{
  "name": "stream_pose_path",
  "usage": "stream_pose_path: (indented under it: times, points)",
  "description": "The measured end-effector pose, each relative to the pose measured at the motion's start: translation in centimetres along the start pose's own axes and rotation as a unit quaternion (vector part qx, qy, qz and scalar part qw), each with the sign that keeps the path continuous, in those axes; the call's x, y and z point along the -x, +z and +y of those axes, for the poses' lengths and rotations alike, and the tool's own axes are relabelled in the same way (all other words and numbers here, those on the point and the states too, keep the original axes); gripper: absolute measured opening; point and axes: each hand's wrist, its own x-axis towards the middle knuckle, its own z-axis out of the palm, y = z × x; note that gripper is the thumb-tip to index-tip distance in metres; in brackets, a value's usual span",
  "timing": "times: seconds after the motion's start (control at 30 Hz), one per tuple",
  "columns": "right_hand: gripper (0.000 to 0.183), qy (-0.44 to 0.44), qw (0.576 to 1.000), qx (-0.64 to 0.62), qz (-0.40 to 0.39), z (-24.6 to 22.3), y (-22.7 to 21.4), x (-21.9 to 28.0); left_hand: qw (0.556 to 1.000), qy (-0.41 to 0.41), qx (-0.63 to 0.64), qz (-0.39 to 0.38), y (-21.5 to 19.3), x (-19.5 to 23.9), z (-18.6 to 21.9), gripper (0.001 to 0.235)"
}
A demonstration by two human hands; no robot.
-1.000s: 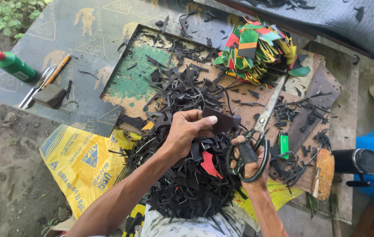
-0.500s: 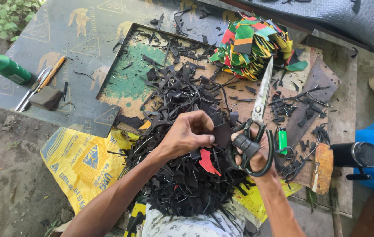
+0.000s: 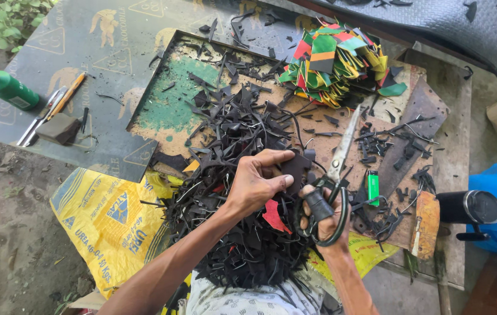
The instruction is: The person repeatedly picks up black rubber strips from a pile and cuts them into smaller pieces using shears. The cut pieces are dropped back onto the pile on the work surface.
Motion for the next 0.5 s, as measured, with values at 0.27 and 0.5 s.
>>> stream_pose_path:
  times: [0.27,0.5]
  points:
    - [0.011,0.001,0.999,-0.004,-0.045,0.4,0.1,-0.2,0.999,0.008,-0.003,-0.045,0.6,0.0,0.6,0.058]
    - [0.011,-0.065,0.990,0.125,0.012,-1.3,-0.3,0.0,0.995,0.046,-0.075,-0.051,0.4,-0.4,2.2,0.057]
